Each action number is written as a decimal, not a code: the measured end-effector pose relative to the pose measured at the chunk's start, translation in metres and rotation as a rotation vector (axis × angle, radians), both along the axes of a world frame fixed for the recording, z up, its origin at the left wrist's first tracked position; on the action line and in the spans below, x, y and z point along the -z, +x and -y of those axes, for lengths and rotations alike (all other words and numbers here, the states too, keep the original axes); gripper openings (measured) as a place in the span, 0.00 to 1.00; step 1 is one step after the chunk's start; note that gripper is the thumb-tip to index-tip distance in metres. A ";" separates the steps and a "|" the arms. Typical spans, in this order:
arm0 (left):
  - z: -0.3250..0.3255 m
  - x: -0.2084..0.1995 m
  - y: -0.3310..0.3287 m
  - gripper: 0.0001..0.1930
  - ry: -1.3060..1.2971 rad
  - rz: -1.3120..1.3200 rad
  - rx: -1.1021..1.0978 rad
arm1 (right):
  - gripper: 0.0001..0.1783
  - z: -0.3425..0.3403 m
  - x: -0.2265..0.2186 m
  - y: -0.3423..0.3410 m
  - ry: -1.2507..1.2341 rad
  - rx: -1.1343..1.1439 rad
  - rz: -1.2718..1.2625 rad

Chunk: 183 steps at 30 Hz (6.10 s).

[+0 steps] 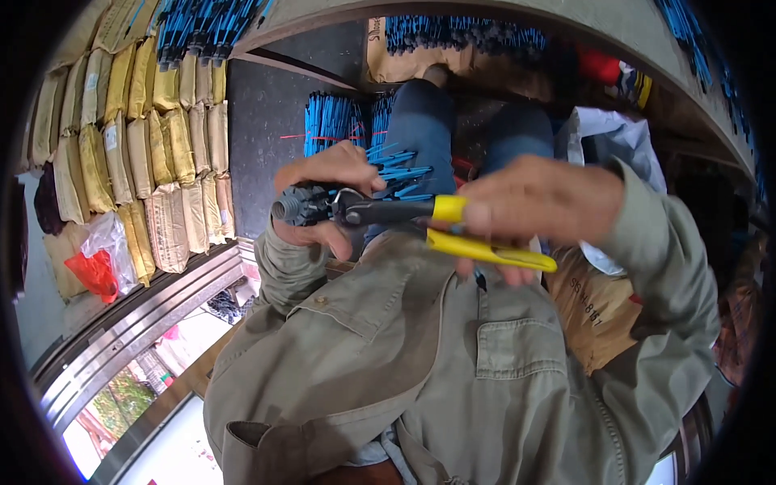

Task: Assembling blue wire components into a plastic housing and securing them with pliers.

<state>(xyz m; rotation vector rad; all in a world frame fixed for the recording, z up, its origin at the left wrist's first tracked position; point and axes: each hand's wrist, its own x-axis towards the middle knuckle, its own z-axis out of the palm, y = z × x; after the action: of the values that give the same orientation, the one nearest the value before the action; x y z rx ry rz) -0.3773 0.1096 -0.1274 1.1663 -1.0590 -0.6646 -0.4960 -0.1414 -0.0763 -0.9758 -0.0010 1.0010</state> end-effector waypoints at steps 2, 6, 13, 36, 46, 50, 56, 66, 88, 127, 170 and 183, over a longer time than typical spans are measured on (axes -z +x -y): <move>0.000 0.004 0.001 0.31 -0.022 -0.003 -0.013 | 0.30 0.004 0.000 0.004 0.030 0.020 -0.005; 0.002 0.012 0.000 0.31 -0.102 -0.007 -0.071 | 0.30 0.003 -0.004 0.011 0.107 0.059 -0.015; 0.003 0.005 -0.002 0.31 -0.028 -0.072 -0.161 | 0.27 -0.001 -0.008 0.011 -0.754 -0.076 0.885; 0.011 0.004 -0.019 0.26 -0.062 -0.030 -0.444 | 0.18 -0.019 -0.011 0.007 -1.579 -0.068 1.535; 0.017 -0.001 -0.017 0.24 -0.024 -0.013 -0.450 | 0.15 -0.016 0.019 0.005 -1.609 0.027 1.533; 0.020 -0.007 -0.020 0.28 0.059 -0.177 -0.362 | 0.14 -0.002 -0.013 0.006 -1.529 -0.145 1.482; 0.013 0.002 -0.010 0.24 -0.010 -0.140 -0.214 | 0.12 0.007 -0.049 0.024 -0.685 -0.048 0.452; 0.003 0.014 -0.005 0.24 -0.071 -0.268 -0.235 | 0.14 -0.036 0.005 -0.001 -1.157 0.101 1.106; 0.014 0.000 -0.012 0.28 -0.170 -0.153 -0.042 | 0.12 0.017 -0.096 0.040 -1.008 -0.367 1.157; -0.029 0.106 0.058 0.27 -0.771 -1.172 -0.381 | 0.25 -0.076 0.077 0.075 -0.201 0.575 0.526; -0.032 0.088 -0.019 0.17 0.046 -0.702 -0.446 | 0.13 -0.095 0.077 0.065 -0.432 0.372 0.873; 0.017 0.070 -0.029 0.15 0.124 -0.312 -0.364 | 0.09 -0.058 0.097 0.016 -0.244 0.751 0.767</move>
<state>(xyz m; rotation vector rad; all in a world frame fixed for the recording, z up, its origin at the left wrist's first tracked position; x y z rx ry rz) -0.4066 0.0924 -0.1974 1.2734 -0.5307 -0.6038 -0.4799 -0.0838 -0.1738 -1.3899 -0.1430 -0.0960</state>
